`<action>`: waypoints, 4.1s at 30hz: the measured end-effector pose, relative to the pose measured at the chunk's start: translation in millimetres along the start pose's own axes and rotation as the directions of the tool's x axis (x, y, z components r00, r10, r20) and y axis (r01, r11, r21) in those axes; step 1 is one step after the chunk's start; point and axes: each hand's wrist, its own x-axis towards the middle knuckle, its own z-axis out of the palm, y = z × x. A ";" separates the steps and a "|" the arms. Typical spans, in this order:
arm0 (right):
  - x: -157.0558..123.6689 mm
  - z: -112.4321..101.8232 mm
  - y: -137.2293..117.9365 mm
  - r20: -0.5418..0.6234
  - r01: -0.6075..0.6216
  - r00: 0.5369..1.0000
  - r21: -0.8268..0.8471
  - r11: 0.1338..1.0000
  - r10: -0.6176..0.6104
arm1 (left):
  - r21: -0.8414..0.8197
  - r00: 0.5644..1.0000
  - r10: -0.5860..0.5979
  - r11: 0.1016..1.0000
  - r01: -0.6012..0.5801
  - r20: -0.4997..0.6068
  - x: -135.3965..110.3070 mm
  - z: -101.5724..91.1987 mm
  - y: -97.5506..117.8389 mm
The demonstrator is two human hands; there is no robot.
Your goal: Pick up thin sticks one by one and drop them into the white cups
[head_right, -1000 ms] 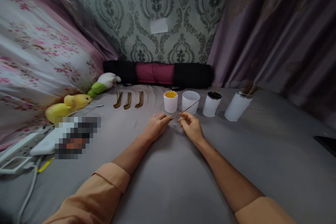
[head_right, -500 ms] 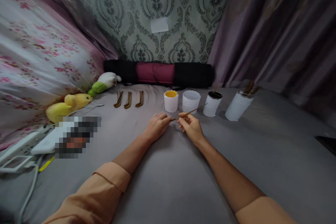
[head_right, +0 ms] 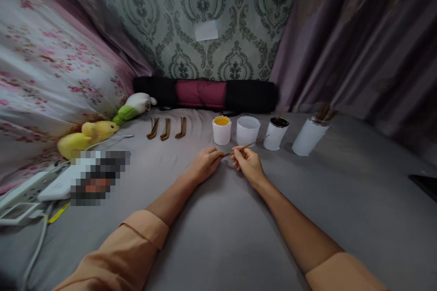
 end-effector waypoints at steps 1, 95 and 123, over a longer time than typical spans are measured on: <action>0.1 -0.1 0.3 -0.001 -0.003 1.000 0.005 1.000 0.003 | -0.043 1.000 -0.008 0.999 0.008 -0.008 0.0 1.1 -0.1; 9.7 -48.8 -22.5 -0.527 0.169 0.840 0.032 0.985 -0.128 | -0.846 0.806 -0.455 0.182 0.501 0.379 9.0 27.7 24.7; 39.9 -132.0 -168.7 -0.698 0.077 0.682 -0.230 0.970 -0.220 | -0.621 0.644 -0.381 -0.760 0.191 0.664 -7.5 -16.6 4.2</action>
